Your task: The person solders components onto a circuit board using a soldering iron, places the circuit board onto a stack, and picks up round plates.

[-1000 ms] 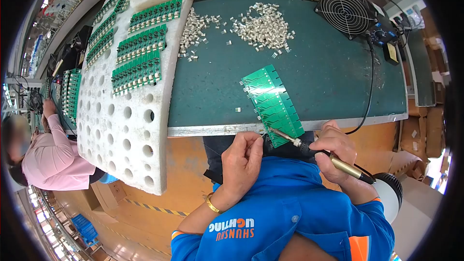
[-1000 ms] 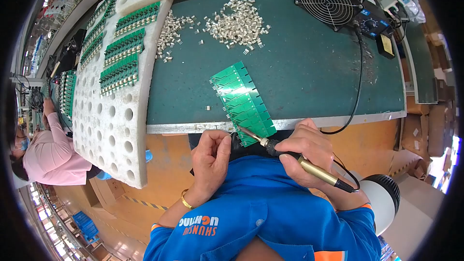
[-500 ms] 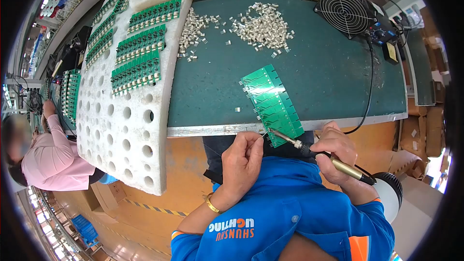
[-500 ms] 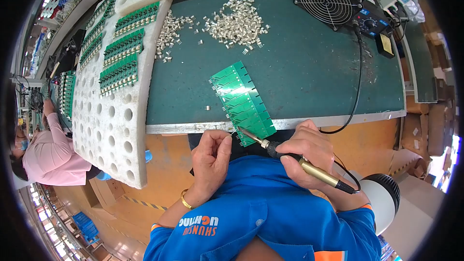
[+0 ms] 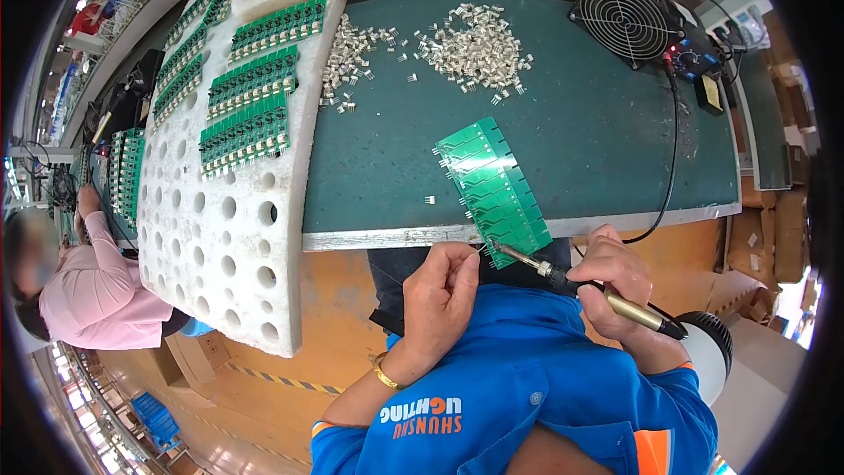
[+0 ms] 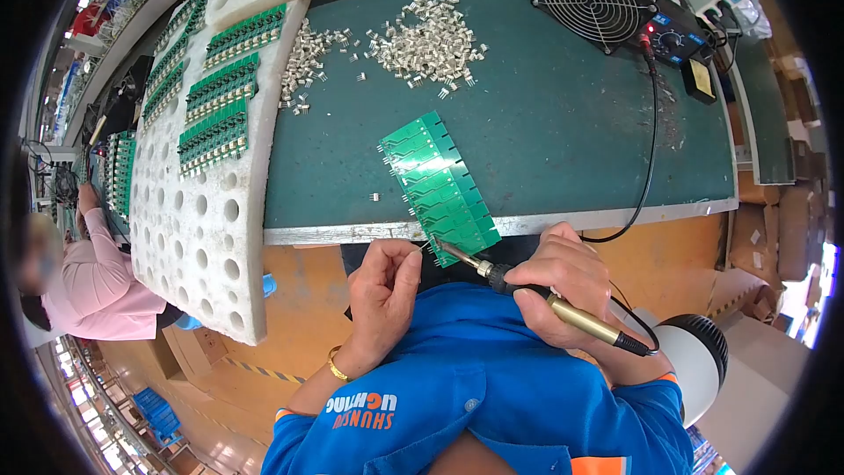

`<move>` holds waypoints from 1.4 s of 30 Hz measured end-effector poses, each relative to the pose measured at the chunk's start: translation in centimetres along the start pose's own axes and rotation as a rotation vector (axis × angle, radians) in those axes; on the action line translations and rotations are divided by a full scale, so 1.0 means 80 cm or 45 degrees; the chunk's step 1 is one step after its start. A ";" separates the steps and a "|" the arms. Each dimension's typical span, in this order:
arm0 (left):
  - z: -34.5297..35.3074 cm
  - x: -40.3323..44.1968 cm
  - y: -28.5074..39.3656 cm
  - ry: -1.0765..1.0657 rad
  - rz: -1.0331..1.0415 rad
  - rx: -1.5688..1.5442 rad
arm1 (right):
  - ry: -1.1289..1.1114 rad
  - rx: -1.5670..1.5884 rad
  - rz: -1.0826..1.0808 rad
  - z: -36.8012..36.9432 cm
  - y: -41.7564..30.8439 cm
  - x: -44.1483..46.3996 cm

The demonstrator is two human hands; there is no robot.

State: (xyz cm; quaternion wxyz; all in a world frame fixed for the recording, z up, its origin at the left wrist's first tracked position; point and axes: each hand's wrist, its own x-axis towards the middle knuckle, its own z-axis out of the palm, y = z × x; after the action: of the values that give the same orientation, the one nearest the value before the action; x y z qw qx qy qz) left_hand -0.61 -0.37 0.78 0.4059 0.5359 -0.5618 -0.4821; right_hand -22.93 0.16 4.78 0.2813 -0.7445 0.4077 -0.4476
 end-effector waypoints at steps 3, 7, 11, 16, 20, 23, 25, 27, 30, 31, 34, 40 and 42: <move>-0.001 0.001 0.002 0.012 -0.008 -0.007 | 0.041 -0.016 0.014 0.001 0.001 -0.001; 0.000 0.002 0.000 0.027 -0.005 -0.021 | 0.069 0.004 0.012 0.005 0.005 0.000; 0.000 0.003 0.001 0.017 -0.008 0.002 | 0.039 -0.007 0.003 0.005 0.006 0.003; 0.001 0.004 -0.001 0.013 0.004 0.000 | 0.031 -0.012 -0.009 0.005 0.005 0.006; 0.000 0.004 0.000 0.000 -0.007 0.018 | 0.005 -0.027 -0.018 0.003 0.001 0.007; 0.000 0.004 0.002 -0.004 -0.019 0.005 | -0.004 -0.034 -0.019 0.003 0.000 0.007; 0.001 0.004 0.002 -0.008 -0.013 -0.012 | -0.002 -0.032 -0.022 0.003 0.000 0.007; 0.001 0.004 0.003 -0.013 -0.008 -0.007 | -0.002 -0.039 -0.027 0.003 0.000 0.007; 0.001 0.005 0.003 -0.016 -0.012 -0.010 | 0.003 -0.030 -0.023 0.003 -0.001 0.007; 0.002 0.005 0.003 -0.014 -0.020 -0.016 | 0.004 -0.031 -0.022 0.003 -0.001 0.006; 0.003 0.005 0.005 0.003 -0.019 0.024 | 0.005 -0.029 -0.018 0.003 -0.001 0.006; 0.003 0.005 0.004 0.005 -0.023 -0.002 | 0.000 -0.041 -0.020 0.002 -0.002 0.005; 0.002 0.005 0.004 -0.005 -0.034 0.005 | 0.003 -0.033 -0.029 0.002 -0.002 0.004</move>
State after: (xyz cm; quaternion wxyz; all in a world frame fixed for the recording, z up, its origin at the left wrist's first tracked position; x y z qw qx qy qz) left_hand -0.88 -0.76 1.07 0.3972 0.5431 -0.5564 -0.4874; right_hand -22.61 -0.02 4.98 0.2662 -0.7520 0.4054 -0.4464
